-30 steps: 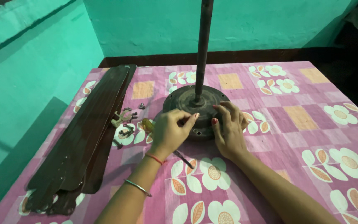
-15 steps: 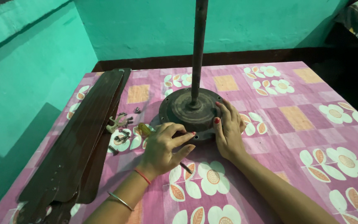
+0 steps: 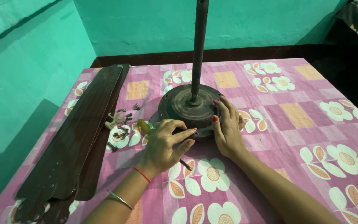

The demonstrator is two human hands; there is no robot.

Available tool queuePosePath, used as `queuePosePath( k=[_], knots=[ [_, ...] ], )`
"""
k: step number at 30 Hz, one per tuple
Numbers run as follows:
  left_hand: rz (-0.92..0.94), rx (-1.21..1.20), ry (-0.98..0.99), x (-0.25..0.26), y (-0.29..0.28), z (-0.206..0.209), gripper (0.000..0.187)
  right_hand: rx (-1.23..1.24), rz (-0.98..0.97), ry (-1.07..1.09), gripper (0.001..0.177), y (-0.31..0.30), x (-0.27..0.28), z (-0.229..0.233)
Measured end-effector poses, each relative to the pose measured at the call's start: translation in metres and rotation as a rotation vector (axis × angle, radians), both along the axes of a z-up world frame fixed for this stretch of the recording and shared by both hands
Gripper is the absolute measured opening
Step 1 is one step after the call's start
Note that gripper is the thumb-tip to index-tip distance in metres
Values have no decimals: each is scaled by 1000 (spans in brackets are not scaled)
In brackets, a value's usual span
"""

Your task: The person disassembles a ceiling fan motor housing using a screwdriver, then reassembles it by aligning the halves and tightening the screws. The fan blades and mounting hardware remain on the table throughout.

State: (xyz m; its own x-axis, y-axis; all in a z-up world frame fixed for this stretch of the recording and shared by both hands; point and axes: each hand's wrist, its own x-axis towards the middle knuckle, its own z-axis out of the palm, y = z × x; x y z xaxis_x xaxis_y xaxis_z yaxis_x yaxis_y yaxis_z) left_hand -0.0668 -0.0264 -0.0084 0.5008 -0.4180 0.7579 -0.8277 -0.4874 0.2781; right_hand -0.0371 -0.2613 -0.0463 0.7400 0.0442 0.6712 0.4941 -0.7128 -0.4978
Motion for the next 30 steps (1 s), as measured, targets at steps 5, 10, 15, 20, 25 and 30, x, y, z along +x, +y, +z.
queuePosePath(
  k=[5,10,15,20,25,30],
  knots=[
    [8,-13,15,-3,-2,-2,39,0,12,-3,52,0,0,0],
    [1,-15,-8,-2,-2,-3,39,-3,9,-9,52,0,0,0],
    [-7,-22,-1,-2,-2,-4,39,-14,0,-9,51,0,0,0],
    [-3,-24,-5,-3,-3,-3,40,1,13,-11,52,1,0,0],
    [2,-22,0,-4,-4,-3,40,-13,-1,9,53,0,-1,0],
    [-7,-50,17,-3,-3,-5,41,-10,-8,15,53,1,-1,1]
  ],
)
